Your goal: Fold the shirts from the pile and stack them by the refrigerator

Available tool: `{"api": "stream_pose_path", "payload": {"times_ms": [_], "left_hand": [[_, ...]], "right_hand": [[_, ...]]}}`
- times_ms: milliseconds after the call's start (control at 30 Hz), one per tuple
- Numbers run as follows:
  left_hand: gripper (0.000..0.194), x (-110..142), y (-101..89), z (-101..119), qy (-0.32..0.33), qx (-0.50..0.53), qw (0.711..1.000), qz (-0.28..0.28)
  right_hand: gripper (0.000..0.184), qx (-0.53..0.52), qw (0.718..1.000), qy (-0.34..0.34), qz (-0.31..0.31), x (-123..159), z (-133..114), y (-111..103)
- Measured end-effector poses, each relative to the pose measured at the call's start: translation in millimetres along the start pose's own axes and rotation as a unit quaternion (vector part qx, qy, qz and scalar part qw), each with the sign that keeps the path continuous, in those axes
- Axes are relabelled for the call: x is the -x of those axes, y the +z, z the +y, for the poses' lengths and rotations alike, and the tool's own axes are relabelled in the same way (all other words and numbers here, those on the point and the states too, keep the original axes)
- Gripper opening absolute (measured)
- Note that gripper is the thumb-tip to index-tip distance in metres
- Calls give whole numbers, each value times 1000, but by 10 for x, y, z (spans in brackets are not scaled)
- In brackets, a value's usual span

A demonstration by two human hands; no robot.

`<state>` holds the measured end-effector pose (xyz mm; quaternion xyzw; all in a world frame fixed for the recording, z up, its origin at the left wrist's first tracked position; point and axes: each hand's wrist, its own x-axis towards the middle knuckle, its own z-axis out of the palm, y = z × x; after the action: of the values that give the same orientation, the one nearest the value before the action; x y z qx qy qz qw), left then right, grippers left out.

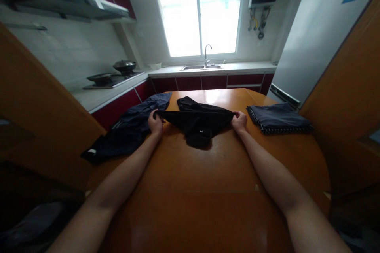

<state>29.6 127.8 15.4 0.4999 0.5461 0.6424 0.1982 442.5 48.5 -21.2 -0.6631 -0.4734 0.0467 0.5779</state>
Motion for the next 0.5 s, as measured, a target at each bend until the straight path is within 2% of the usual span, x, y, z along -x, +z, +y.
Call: {"api": "stream_pose_path", "payload": {"times_ms": [167,233,300,400,500], "left_hand": [[38,80,8,18,-2,-38,998,-46],[36,102,-3,48,14,-70,995,-65],[33,144,-5,111,64,-100,990,-80],[34,318,48,267,183,-111,967,-140],[45,644,178,422,293,-94,909,-281]], "right_hand": [[33,15,1000,-7,26,35,-78,-19],[34,32,997,-43,52,85,-184,-38],[32,47,991,-113,50,184,-345,-51],[28,38,974,-223,-30,421,-650,-32],[29,11,941,-302,-151,677,-907,35]]}}
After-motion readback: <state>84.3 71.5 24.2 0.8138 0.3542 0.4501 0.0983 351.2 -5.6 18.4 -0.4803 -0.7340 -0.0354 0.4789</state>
